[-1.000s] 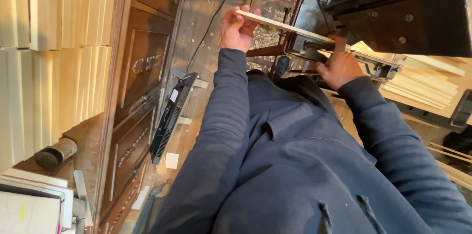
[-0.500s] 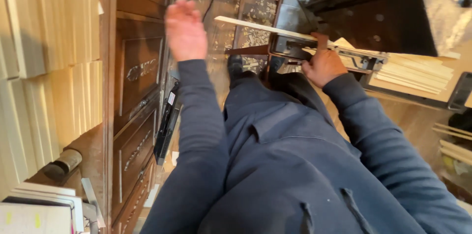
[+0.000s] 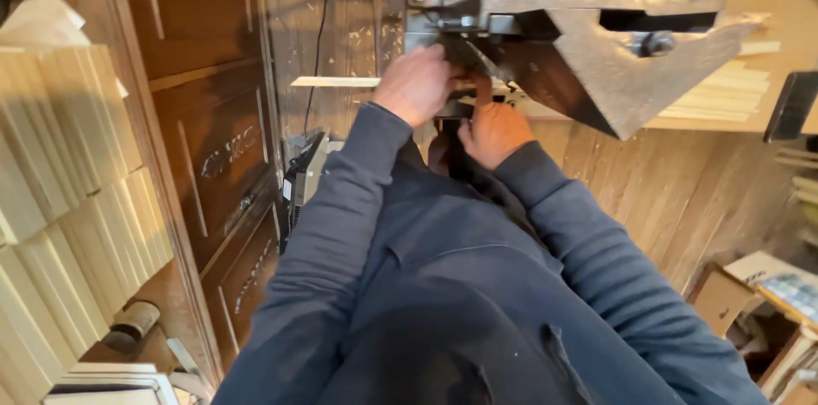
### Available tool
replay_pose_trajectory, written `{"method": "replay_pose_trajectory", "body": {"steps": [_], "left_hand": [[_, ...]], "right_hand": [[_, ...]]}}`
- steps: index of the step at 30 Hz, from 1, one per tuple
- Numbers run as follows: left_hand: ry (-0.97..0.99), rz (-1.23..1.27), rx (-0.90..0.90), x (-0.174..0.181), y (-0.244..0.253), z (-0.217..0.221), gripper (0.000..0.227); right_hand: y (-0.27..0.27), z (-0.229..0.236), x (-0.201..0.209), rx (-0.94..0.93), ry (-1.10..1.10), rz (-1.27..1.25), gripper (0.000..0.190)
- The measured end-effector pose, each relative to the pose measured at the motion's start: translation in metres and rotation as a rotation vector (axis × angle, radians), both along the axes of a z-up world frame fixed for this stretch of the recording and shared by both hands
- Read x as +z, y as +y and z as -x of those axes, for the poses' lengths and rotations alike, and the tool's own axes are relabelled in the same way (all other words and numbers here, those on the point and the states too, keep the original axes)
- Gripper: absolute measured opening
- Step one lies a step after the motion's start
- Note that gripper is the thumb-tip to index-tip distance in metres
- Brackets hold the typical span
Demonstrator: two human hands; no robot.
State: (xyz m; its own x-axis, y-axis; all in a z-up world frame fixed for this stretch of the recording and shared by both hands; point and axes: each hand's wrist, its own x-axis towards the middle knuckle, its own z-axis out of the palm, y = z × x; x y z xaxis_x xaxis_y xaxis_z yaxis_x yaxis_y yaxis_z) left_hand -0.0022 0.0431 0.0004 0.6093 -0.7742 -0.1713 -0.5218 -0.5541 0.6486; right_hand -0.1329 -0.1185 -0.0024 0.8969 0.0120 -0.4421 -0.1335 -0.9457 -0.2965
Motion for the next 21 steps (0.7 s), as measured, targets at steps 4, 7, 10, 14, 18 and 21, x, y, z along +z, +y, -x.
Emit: {"method": "replay_pose_trajectory", "body": {"steps": [4, 7, 10, 14, 18, 21], "left_hand": [[0.086, -0.014, 0.014, -0.015, -0.006, -0.01, 0.021], [0.045, 0.084, -0.02, -0.016, -0.01, -0.021, 0.022], [0.182, 0.081, -0.068, 0.003, -0.016, -0.028, 0.024], [0.328, -0.062, -0.021, 0.013, -0.021, -0.032, 0.024], [0.305, 0.094, -0.032, 0.005, -0.014, -0.029, 0.022], [0.238, -0.012, 0.009, 0.021, -0.005, -0.033, 0.024]], "right_hand": [[-0.003, -0.004, 0.013, -0.104, 0.069, -0.099, 0.077], [-0.006, -0.008, 0.017, -0.133, 0.112, -0.125, 0.08], [-0.006, -0.007, 0.015, -0.142, 0.06, -0.143, 0.084], [-0.008, -0.008, 0.013, -0.14, 0.065, -0.152, 0.083], [-0.009, -0.014, 0.023, -0.163, 0.123, -0.201, 0.079], [-0.011, -0.015, 0.036, -0.084, -0.194, -0.117, 0.076]]}}
